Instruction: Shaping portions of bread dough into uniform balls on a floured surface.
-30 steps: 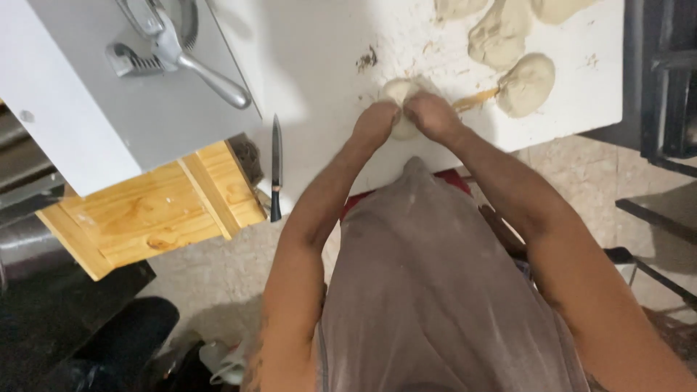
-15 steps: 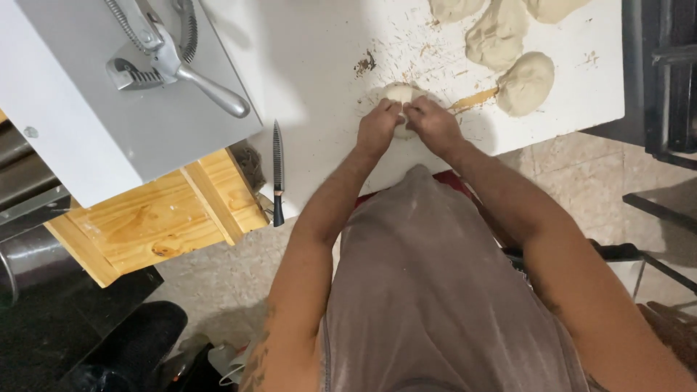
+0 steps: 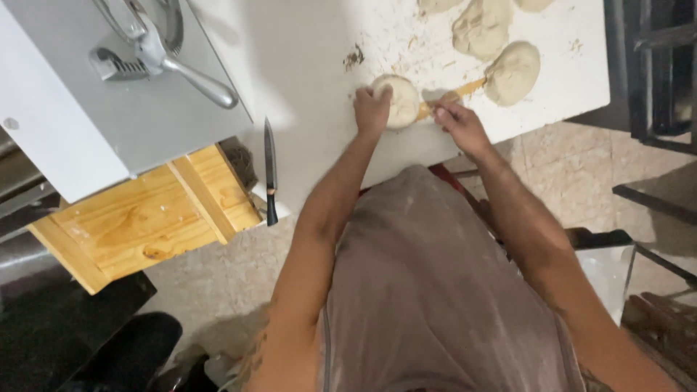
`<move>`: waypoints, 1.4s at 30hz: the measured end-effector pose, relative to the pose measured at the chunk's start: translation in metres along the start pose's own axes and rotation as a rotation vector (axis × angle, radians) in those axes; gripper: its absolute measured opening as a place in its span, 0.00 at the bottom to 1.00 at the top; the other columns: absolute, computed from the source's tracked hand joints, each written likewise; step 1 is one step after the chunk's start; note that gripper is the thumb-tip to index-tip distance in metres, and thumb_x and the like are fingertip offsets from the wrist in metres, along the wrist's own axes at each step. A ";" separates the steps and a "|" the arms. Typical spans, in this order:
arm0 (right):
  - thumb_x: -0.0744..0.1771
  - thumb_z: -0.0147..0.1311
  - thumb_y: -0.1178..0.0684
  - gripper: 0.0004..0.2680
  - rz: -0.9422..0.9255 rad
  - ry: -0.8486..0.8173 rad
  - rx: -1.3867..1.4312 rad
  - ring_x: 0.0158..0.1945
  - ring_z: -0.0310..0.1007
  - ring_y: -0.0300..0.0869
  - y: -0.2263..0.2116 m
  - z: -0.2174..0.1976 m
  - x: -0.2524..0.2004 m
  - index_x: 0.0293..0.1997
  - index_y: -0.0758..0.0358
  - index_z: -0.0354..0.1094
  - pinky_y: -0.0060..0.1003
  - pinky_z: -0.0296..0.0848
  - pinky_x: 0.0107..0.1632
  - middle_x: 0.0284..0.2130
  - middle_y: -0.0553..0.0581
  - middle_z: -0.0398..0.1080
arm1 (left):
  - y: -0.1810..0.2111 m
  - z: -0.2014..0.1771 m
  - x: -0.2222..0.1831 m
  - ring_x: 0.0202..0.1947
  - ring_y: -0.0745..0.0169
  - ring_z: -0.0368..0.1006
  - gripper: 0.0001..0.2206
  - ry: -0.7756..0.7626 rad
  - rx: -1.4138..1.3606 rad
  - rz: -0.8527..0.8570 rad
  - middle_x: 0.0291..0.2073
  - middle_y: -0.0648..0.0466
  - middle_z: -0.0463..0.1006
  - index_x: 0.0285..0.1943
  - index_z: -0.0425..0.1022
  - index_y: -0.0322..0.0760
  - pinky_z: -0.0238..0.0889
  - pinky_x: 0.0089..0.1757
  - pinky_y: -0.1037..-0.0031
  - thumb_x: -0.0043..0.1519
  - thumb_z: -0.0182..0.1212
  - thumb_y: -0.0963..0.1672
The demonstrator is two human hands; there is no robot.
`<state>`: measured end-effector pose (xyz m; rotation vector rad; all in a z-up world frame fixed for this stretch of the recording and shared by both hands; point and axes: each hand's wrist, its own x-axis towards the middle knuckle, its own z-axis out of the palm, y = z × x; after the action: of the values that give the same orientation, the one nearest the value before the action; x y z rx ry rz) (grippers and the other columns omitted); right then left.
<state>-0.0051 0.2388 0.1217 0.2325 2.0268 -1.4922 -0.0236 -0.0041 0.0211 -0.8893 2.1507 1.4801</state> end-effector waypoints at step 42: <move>0.64 0.21 0.18 0.37 0.189 -0.312 0.628 0.68 0.64 0.45 -0.012 0.109 0.035 0.63 0.54 0.70 0.48 0.54 0.75 0.59 0.51 0.70 | -0.023 -0.082 -0.120 0.60 0.40 0.72 0.46 -0.485 -0.291 -0.272 0.61 0.27 0.70 0.73 0.58 0.20 0.69 0.59 0.60 0.65 0.49 0.65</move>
<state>0.0006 0.1279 0.0920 0.3995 1.2190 -1.8668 0.0827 -0.0519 0.1107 -0.7759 1.4362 1.6803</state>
